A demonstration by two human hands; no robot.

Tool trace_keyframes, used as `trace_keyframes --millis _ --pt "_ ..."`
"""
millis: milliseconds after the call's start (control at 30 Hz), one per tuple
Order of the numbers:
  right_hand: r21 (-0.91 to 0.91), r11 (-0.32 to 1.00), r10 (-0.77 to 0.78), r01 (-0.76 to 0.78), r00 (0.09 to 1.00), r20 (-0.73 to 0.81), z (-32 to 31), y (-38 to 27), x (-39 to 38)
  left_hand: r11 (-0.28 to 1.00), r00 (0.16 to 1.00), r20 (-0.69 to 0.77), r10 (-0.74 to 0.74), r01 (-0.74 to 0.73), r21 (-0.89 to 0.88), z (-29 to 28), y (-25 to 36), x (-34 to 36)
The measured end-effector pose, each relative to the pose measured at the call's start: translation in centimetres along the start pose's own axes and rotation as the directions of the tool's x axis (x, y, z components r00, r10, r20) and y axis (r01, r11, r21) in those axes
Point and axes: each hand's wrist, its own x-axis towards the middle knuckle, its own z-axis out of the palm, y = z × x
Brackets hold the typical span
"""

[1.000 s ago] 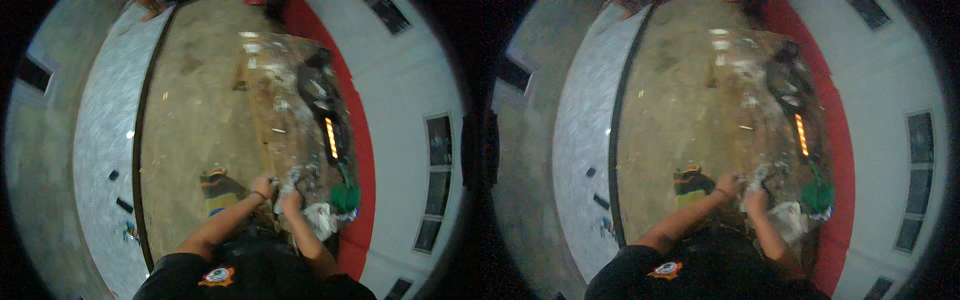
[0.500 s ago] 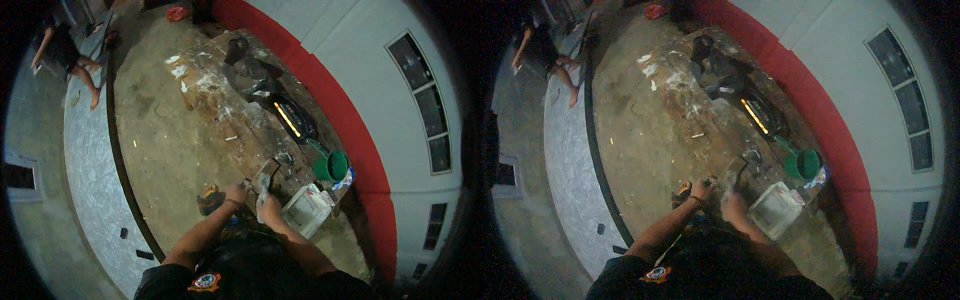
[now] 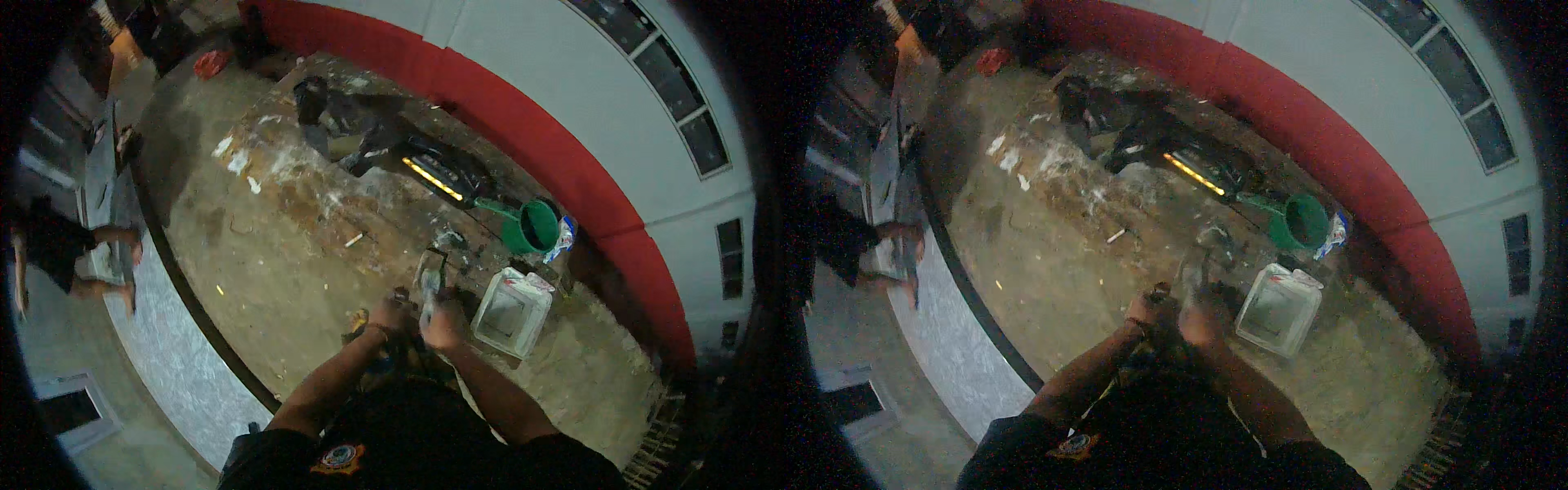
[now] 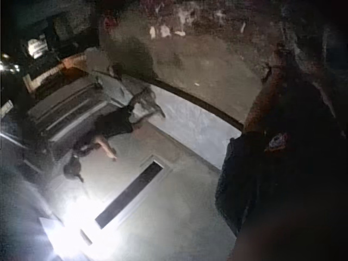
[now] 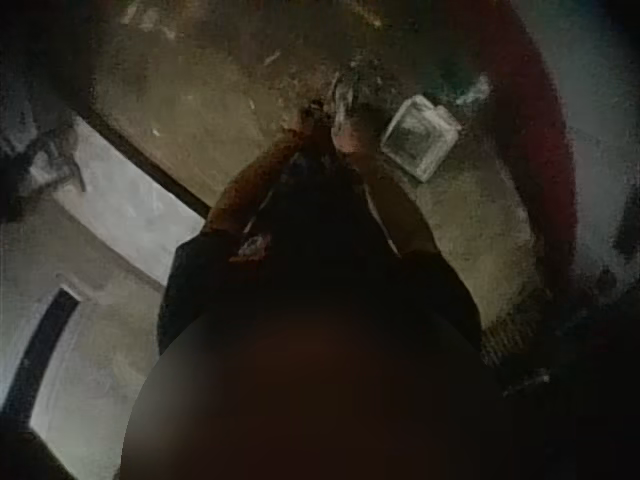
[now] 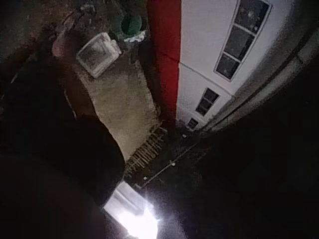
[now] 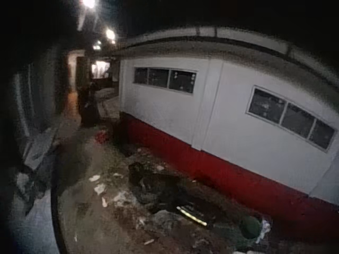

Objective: The person scrapes a white substance from a container onto a wooden surface, then uses a trowel to apply the substance to a wall corner. The person smooths the material along the vertical edge of the wall.

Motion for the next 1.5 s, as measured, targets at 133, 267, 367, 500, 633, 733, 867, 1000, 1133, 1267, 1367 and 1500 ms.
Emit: trace_keyframes --millis 133,267,367,500,633,733,867,1000,1133,1267,1367,1500 --pt "0.099 0.986 -0.121 0.134 0.984 -0.130 1.4 1.1 -0.2 0.953 0.996 0.011 -0.091 0.090 -0.290 -1.4 1.2 -0.1" --pt "0.246 0.961 0.107 -0.126 0.990 0.086 2.8 2.0 0.7 0.970 0.969 0.138 0.206 -0.221 0.102 -1.3 0.5 0.8" --pt "0.236 0.972 0.047 -0.019 0.992 -0.117 4.4 1.8 0.1 0.977 0.972 0.106 0.211 -0.214 0.016 -0.4 -1.1 2.3" --pt "0.171 0.955 0.243 -0.241 0.970 0.010 5.7 2.1 -0.2 0.973 0.992 0.113 0.063 -0.035 -0.230 -0.3 -2.3 2.2" --pt "0.172 0.951 0.245 -0.255 0.966 0.078 5.4 1.9 -0.3 0.970 0.985 0.160 0.063 -0.023 -0.240 -1.4 -0.9 1.3" --pt "0.080 0.985 0.151 -0.153 0.988 0.034 4.4 1.4 0.2 0.970 0.989 0.141 0.039 -0.003 -0.243 -1.9 -0.1 0.9" --pt "0.182 0.953 0.221 -0.241 0.967 0.123 3.3 0.2 0.5 0.923 0.987 0.154 0.035 0.027 -0.384 -1.2 -0.7 1.0" --pt "-0.024 0.999 -0.035 0.028 0.946 -0.322 3.2 -0.3 0.2 0.943 0.966 0.257 -0.010 0.095 -0.320 -0.9 -1.7 2.6" --pt "-0.128 0.991 0.047 -0.032 0.991 0.122 4.6 1.2 0.1 0.958 0.979 0.205 -0.011 0.069 -0.277 -1.0 -1.8 2.5" --pt "0.182 0.965 0.174 -0.190 0.979 0.105 7.4 2.6 0.7 0.954 0.985 0.168 0.033 0.019 -0.300 -0.8 -2.2 2.1" --pt "-0.252 0.963 0.016 -0.096 0.953 -0.301 9.3 1.5 -0.1 0.952 0.969 0.187 0.164 -0.105 -0.288 -0.2 -3.4 3.0" --pt "-0.164 0.978 0.100 -0.126 0.982 -0.158 7.3 1.1 0.6 0.929 0.931 0.061 0.360 -0.364 0.064 0.8 -5.2 3.5"
